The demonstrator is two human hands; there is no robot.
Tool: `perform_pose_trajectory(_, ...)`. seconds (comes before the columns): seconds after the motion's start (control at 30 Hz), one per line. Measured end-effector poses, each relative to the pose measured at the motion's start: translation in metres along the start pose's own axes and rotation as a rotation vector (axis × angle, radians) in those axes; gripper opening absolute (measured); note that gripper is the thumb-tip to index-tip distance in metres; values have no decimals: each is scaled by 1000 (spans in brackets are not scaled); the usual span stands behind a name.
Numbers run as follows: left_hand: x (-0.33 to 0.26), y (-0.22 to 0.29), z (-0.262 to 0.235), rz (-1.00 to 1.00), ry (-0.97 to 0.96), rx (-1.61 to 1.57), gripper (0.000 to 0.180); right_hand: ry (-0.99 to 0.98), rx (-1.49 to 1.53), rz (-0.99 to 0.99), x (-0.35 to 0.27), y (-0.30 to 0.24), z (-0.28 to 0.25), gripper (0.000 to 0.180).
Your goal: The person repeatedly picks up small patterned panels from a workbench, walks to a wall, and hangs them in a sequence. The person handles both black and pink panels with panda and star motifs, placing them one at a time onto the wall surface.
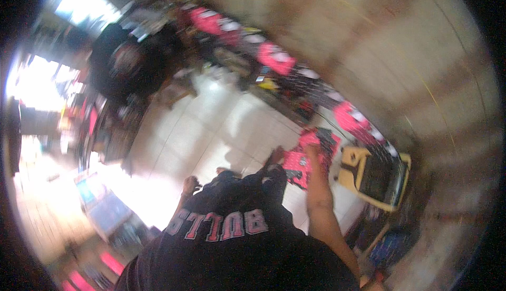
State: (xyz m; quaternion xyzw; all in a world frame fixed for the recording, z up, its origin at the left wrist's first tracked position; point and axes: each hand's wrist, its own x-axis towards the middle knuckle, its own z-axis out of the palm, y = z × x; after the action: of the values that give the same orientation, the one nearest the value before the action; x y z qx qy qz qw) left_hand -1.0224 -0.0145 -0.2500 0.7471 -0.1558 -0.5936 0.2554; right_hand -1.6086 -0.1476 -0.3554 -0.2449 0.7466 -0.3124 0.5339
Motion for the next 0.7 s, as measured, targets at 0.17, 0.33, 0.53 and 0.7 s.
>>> perform_pose_trajectory(0.17,-26,-73,-129,192,72,146,20,117,93,-83,-2,-7,27,25)
perform_pose_trajectory(0.33,-74,-125,-226,-60,336,-58,27,-242,-115,434,-74,-29,242,19)
perform_pose_trajectory(0.53,-88,-156,-274,-146,603,-148,44,-992,-675,-52,-188,-115,542,22)
perform_pose_trajectory(0.7,-68,-171,-322,-207,754,-158,61,-944,-737,-69,-202,-184,687,17)
